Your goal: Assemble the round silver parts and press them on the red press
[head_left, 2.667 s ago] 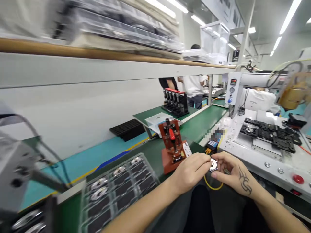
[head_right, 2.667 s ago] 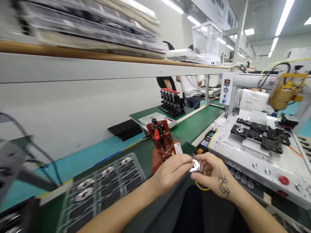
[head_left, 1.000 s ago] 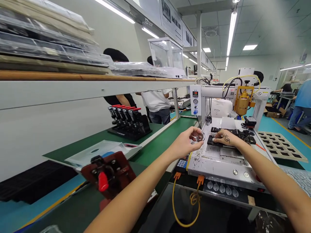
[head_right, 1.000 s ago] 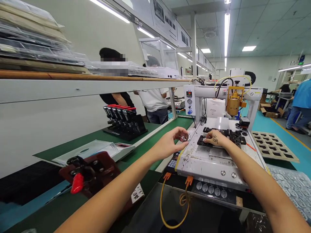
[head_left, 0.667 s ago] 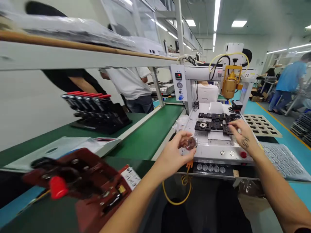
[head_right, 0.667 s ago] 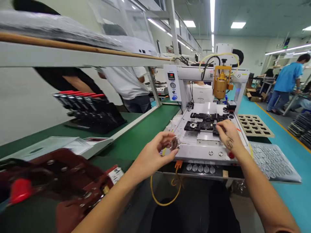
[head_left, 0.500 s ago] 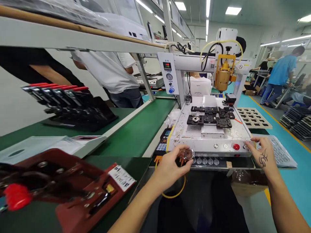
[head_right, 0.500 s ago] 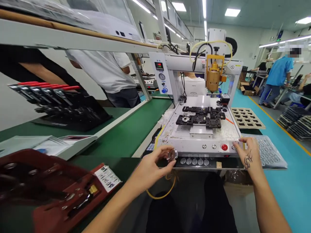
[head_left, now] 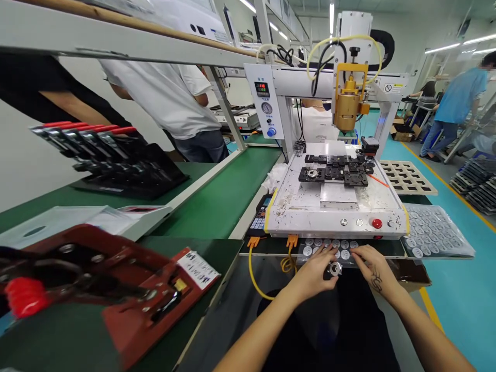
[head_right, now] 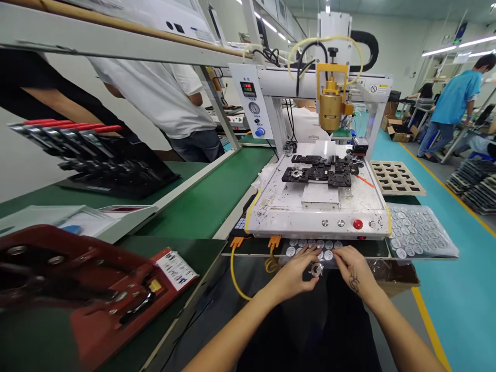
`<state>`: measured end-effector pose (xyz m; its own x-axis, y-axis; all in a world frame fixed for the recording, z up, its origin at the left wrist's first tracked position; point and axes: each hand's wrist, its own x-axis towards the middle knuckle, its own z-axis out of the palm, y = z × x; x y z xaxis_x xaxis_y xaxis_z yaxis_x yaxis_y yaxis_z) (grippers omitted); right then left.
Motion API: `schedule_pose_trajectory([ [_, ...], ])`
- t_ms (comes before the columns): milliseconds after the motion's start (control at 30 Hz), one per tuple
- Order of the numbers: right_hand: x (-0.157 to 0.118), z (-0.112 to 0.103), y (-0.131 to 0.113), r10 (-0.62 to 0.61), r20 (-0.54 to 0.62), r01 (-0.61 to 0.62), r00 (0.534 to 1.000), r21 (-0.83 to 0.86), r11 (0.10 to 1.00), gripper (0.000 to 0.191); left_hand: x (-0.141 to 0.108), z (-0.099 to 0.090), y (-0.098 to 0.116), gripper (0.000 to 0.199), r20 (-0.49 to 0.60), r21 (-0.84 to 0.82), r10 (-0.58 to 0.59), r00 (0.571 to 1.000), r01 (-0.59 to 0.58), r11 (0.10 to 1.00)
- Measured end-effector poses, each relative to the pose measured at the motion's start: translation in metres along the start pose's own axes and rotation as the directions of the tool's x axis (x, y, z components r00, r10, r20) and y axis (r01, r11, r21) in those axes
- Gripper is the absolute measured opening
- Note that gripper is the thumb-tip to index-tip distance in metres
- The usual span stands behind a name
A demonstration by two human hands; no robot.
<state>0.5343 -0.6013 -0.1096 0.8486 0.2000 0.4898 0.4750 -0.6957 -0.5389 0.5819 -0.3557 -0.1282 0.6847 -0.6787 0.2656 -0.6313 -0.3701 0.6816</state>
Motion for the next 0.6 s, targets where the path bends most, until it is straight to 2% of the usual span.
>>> schedule_pose_trajectory([
  [133, 0.004, 0.017, 0.016, -0.033, 0.089, 0.036, 0.996, -0.038, 0.999, 0.024, -0.011, 0.004, 0.003, 0.041, -0.005, 0.029, -0.008, 1.0, 0.008, 1.0],
  [300, 0.004, 0.026, 0.026, -0.071, 0.134, 0.082, 0.988, -0.079, 0.994, 0.027, -0.008, 0.007, 0.005, 0.04, -0.028, 0.062, -0.023, 0.999, 0.024, 0.998],
  [467, -0.018, 0.033, 0.026, -0.109, 0.098, 0.111, 0.989, -0.018, 0.994, 0.029, -0.007, 0.003, 0.003, 0.039, -0.001, 0.062, -0.002, 1.0, 0.002, 0.998],
  [600, -0.044, 0.02, 0.014, -0.067, 0.021, 0.066, 0.998, 0.047, 0.997, 0.023, -0.003, 0.002, 0.003, 0.039, -0.009, 0.054, -0.024, 1.0, 0.024, 0.998],
])
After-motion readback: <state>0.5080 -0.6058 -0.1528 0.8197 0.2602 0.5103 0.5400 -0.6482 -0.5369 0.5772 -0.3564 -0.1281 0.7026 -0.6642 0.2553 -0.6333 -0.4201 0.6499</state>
